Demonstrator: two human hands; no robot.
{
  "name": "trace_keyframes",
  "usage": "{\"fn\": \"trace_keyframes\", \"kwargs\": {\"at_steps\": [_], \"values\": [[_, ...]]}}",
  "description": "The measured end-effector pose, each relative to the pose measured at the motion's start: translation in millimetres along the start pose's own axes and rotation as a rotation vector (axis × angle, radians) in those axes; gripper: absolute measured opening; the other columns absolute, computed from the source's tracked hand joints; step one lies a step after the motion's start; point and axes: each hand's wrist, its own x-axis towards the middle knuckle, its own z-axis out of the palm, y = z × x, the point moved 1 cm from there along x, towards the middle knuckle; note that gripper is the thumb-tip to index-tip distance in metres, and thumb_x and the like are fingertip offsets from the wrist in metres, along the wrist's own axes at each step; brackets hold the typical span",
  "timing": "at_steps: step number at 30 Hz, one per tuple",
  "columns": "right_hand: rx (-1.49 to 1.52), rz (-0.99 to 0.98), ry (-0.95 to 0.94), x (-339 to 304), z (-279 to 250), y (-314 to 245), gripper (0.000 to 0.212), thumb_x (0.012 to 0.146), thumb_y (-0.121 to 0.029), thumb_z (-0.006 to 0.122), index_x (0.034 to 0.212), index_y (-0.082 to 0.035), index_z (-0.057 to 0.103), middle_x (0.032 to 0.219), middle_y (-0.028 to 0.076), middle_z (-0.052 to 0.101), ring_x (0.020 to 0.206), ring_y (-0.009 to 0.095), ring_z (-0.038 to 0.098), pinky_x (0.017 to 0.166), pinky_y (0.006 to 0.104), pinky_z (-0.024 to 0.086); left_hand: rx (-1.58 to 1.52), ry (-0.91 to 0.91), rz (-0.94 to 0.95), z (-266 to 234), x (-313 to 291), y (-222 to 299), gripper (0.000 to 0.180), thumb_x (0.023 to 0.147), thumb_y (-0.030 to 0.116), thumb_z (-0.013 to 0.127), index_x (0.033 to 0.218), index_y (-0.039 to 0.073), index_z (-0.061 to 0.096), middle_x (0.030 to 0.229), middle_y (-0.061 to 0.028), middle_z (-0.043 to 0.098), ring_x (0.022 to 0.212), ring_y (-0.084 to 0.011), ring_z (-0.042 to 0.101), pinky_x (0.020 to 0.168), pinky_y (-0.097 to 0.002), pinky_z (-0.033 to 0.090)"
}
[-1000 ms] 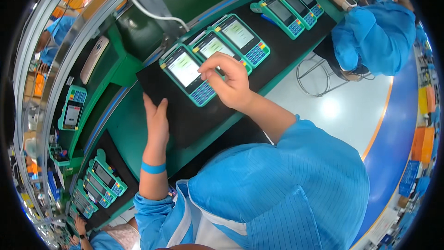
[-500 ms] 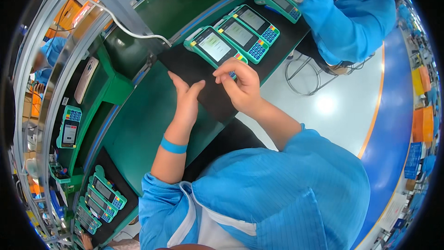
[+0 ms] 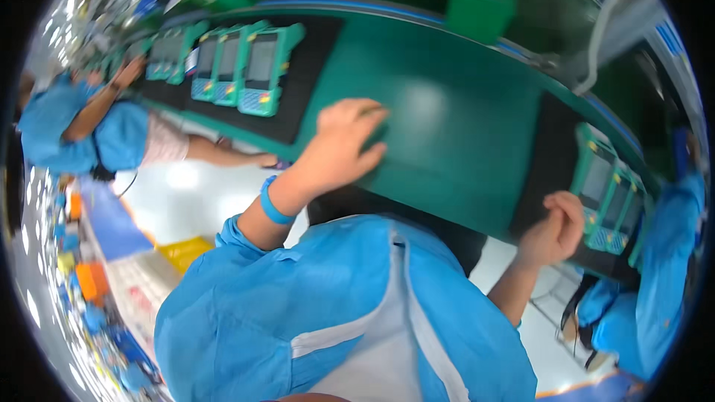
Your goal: The recorder is operating and testing several handheld electronic terminal devices on an assembly line, including interacting with the touch screens and handling thermal paper rolls.
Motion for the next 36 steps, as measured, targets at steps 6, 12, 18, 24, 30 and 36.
{"fn": "trace_keyframes", "kwargs": {"at_steps": [6,12,18,24,30,36], "values": [[0.065,0.018,-0.129,12,30,-3,0.015,0.085,0.006,0.042,0.092,0.002,0.055,0.082,0.010,0.054,0.075,0.016,0.049,0.068,0.0253,0.040,0.482,0.134,-0.239,-59,-55,-58,0.046,0.069,0.011,0.067,0.114,0.013,0.060,0.108,-0.0082,0.052,0.101,-0.0268,0.049,0.082,-0.0398,0.036],[0.093,0.010,-0.185,7,45,2,0.014,0.086,0.007,0.044,0.091,0.002,0.055,0.083,0.010,0.053,0.077,0.015,0.050,0.069,0.0246,0.040,0.752,0.106,-0.004,-55,-28,-51,0.049,0.065,0.004,0.058,0.114,0.009,0.060,0.093,-0.0056,0.050,0.087,-0.0240,0.050,0.073,-0.0369,0.037],[0.063,0.060,-0.283,-7,46,7,0.018,0.082,0.011,0.044,0.091,0.002,0.055,0.082,0.010,0.053,0.074,0.017,0.051,0.065,0.0237,0.040,0.964,0.050,-0.005,-44,-1,-71,0.042,0.073,0.012,0.058,0.114,0.006,0.059,0.072,-0.0025,0.055,0.067,-0.0186,0.055,0.065,-0.0345,0.037],[0.055,0.001,-0.324,-3,46,4,0.018,0.082,0.012,0.044,0.091,0.002,0.056,0.079,0.010,0.052,0.072,0.016,0.050,0.064,0.0243,0.040,0.928,-0.247,-0.289,-31,37,-78,0.066,0.068,0.005,0.058,0.132,-0.001,0.044,0.057,-0.0040,0.059,0.051,-0.0236,0.059,0.055,-0.0368,0.042],[0.093,-0.028,-0.338,4,54,-2,0.021,0.073,0.016,0.049,0.086,0.002,0.059,0.072,0.010,0.056,0.066,0.018,0.053,0.060,0.0272,0.042,0.948,-0.295,-0.142,-19,63,-53,0.075,0.068,0.005,0.058,0.137,-0.005,0.034,0.055,-0.0052,0.060,0.050,-0.0225,0.062,0.057,-0.0384,0.048],[0.120,-0.019,-0.246,7,45,-1,0.019,0.074,0.015,0.047,0.084,0.003,0.058,0.073,0.010,0.056,0.066,0.018,0.054,0.060,0.0261,0.042,0.772,-0.330,0.257,39,82,44,0.063,0.074,0.011,0.057,0.132,-0.008,0.041,0.051,0.0012,0.057,0.043,-0.0173,0.055,0.046,-0.0346,0.035]]}}
